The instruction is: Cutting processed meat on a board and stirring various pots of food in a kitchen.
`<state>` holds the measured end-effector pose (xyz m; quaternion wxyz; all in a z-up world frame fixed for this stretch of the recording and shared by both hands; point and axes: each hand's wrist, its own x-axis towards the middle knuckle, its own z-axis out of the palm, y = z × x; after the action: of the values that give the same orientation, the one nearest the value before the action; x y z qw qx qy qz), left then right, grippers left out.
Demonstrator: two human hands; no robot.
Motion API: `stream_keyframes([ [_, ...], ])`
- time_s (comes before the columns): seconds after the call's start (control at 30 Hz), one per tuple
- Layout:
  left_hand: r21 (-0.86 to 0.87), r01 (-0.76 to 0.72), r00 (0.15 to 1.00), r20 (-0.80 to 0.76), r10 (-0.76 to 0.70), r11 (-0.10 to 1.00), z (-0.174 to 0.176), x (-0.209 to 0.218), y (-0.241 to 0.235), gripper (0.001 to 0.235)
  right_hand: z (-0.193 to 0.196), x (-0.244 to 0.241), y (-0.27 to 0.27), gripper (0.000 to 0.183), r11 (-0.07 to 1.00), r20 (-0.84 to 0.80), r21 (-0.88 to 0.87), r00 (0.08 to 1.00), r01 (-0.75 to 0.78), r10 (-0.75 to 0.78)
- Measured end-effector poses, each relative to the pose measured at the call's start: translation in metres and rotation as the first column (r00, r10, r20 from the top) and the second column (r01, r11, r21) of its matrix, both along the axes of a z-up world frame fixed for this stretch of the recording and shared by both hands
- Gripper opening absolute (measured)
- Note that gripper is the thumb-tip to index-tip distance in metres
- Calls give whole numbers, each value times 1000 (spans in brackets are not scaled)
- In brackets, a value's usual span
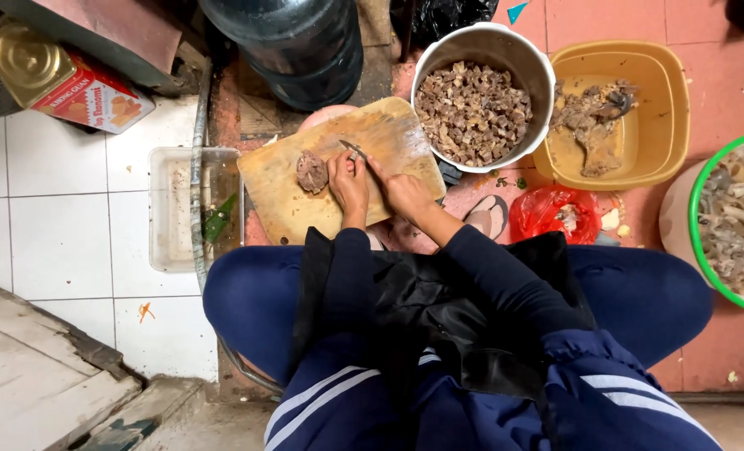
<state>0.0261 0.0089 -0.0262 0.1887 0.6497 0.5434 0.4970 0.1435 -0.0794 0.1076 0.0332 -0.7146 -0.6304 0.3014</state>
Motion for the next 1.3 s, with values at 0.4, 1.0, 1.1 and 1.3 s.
stream_keyframes([
  [0.4, -22, 45, 997, -64, -47, 999, 21, 6, -6, 52, 50, 38, -80, 55, 975, -172, 0, 960, 222, -219],
  [1.0, 371, 166, 872, -488, 39, 914, 48, 19, -18, 14, 9, 38, -65, 53, 969, 159, 184, 968, 163, -193],
  [1.1, 314, 186, 872, -489, -9, 931, 26, 15, -9, 12, 5, 36, -65, 57, 971, 198, 220, 970, 96, -141],
  [1.3, 338, 165, 896, -444, 2, 927, 24, 12, 0, 11, 7, 21, -53, 51, 944, 316, 328, 946, -35, -75],
])
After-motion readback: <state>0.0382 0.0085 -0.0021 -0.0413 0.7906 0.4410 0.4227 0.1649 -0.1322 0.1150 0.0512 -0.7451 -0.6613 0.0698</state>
